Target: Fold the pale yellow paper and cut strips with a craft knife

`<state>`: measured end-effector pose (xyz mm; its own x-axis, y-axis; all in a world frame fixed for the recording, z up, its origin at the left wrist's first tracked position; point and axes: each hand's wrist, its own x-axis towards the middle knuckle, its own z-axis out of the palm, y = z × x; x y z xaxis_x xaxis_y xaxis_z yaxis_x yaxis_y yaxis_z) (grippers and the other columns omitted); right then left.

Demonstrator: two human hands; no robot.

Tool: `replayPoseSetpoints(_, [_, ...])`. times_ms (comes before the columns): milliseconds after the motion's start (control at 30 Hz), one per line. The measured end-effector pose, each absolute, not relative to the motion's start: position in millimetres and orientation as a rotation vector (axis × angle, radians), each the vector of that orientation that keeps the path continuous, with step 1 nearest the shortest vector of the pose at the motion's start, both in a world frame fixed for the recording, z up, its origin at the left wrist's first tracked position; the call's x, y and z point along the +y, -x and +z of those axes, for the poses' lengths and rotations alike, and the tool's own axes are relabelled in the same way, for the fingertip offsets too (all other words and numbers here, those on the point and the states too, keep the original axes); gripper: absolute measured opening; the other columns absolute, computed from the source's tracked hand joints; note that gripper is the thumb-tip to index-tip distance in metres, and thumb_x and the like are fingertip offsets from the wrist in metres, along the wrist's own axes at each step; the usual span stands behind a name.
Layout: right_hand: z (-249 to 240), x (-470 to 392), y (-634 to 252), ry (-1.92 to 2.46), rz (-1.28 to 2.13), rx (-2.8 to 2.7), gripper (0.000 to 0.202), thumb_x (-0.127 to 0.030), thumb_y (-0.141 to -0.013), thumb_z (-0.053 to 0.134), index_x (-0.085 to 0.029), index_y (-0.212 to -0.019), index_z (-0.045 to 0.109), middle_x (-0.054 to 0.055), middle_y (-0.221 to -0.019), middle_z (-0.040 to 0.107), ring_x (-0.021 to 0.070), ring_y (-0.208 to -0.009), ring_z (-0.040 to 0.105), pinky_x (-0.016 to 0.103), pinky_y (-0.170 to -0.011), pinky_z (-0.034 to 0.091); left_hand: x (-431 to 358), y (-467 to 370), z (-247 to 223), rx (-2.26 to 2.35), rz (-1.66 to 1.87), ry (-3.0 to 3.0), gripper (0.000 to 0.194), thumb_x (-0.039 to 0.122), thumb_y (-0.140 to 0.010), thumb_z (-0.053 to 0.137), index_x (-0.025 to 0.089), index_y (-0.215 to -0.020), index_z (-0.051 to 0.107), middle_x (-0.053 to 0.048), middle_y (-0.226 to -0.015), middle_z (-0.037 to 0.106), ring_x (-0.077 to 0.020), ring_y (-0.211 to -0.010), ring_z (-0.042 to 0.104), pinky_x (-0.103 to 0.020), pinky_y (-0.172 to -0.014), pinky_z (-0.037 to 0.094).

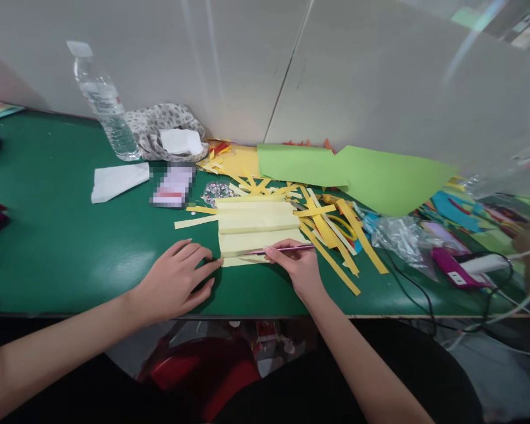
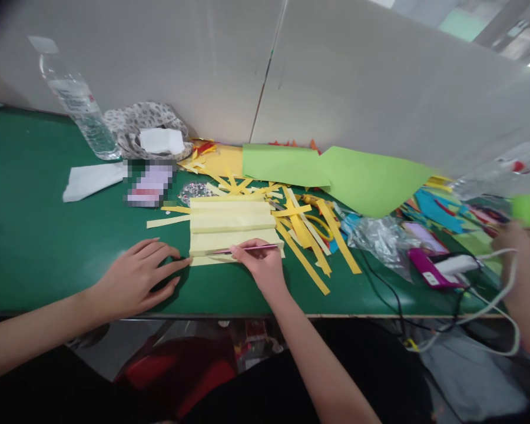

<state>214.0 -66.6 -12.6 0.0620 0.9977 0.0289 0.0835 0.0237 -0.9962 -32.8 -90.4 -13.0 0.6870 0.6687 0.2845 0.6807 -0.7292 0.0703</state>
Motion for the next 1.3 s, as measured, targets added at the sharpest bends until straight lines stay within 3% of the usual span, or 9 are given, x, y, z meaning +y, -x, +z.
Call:
replayPoseSetpoints(500, [-12.1, -64.1, -195.1, 1.259, 1.195, -1.347, 0.018, -0.032, -0.060, 0.077, -0.018, -0.062, 0.068, 0.003, -0.059, 0.067, 0.0166, -0.058, 0.061, 0.028, -0.056, 0.049, -90.2, 32.7, -14.6, -1.154, -0.438, 2.849, 0.031, 0.027, -0.088, 0.042, 0.020, -0.113, 0.059, -0.007, -0.099, 0.060, -0.0226, -0.094, 0.055, -0.043, -0.090, 0.038])
replayPoseSetpoints(1300, [-18.0, -51.7, -272.6, 1.322, 0.995, -1.175, 0.023, -0.030, -0.052, 0.082, -0.017, -0.060, 0.065, -0.001, -0.056, 0.063, 0.0134, -0.053, 0.059, 0.028, -0.056, 0.052, -91.4, 31.7, -13.8, -1.131, -0.419, 2.813, 0.032, 0.026, -0.088, 0.041, 0.022, -0.115, 0.059, -0.007, -0.100, 0.061, -0.0222, -0.095, 0.055, -0.044, -0.091, 0.038])
